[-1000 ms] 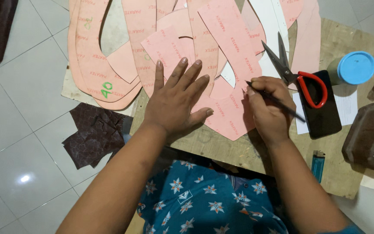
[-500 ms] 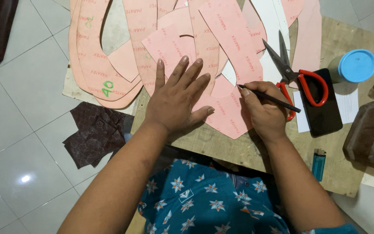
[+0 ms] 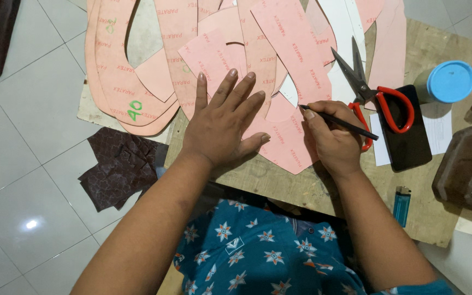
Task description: The person marks a pink pattern piece with a black pen, then uses red-handled scissors to cut along the marked lines. The person handles multiple pink pattern pieces, aligning and cutting them on a wooden work surface.
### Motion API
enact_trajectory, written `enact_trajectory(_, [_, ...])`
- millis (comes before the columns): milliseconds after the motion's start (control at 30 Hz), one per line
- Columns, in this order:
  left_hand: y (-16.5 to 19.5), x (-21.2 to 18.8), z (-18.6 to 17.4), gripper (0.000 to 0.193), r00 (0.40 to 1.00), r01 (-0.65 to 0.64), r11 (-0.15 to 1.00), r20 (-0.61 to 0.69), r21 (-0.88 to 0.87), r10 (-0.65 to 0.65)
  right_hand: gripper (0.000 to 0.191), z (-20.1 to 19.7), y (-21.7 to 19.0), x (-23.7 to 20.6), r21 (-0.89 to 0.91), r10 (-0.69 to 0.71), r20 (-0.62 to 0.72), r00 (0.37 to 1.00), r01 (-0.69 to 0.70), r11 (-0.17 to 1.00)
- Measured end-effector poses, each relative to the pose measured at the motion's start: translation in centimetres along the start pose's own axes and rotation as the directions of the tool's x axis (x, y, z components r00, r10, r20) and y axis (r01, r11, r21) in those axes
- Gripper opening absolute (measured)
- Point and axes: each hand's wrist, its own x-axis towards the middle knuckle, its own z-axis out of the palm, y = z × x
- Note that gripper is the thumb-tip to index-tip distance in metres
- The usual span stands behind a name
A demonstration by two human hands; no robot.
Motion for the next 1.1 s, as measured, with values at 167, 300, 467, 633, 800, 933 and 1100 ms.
enact_trajectory(167, [0.11, 0.16, 0.03, 0.078, 1.000, 0.004, 1.000, 0.009, 0.003, -0.004, 0.009, -0.24, -0.09, -0.04, -0.010, 0.004, 0.013, 1.000, -0.004, 1.000])
enact_trajectory(300, [0.19, 0.07, -0.08, 0.077, 1.000, 0.003, 1.000, 0.015, 0.006, -0.003, 0.009, -0.33, -0.11, -0.09, -0.044, -0.032, 0.013, 0.999, 0.033, 0.999])
enact_trajectory(467, [0.16, 0.13, -0.15, 0.077, 1.000, 0.003, 1.000, 0.015, 0.011, -0.003, 0.010, -0.40, -0.18, -0.04, -0.018, -0.030, 0.020, 0.999, 0.030, 0.999])
enact_trajectory(633, [-0.03, 0.11, -0.04, 0.077, 1.000, 0.003, 1.000, 0.011, 0.002, -0.003, 0.008, -0.24, -0.39, -0.09, -0.058, -0.015, 0.020, 1.000, 0.016, 0.998])
enact_trajectory(800, [0.04, -0.03, -0.02, 0.077, 1.000, 0.012, 1.000, 0.015, 0.001, -0.012, 0.008, -0.18, -0.54, -0.18, 0.013, 0.053, 0.021, 0.998, -0.053, 0.999])
enact_trajectory(933, [0.01, 0.06, 0.05, 0.078, 1.000, 0.009, 1.000, 0.021, 0.001, -0.009, 0.007, -0.21, -0.42, -0.12, -0.017, -0.009, 0.038, 0.999, 0.010, 1.000])
enact_trajectory(1100, [-0.03, 0.00, 0.17, 0.077, 1.000, 0.009, 1.000, 0.014, 0.010, -0.009, 0.007, -0.37, -0.40, -0.08, -0.063, -0.032, 0.052, 0.998, 0.035, 0.997])
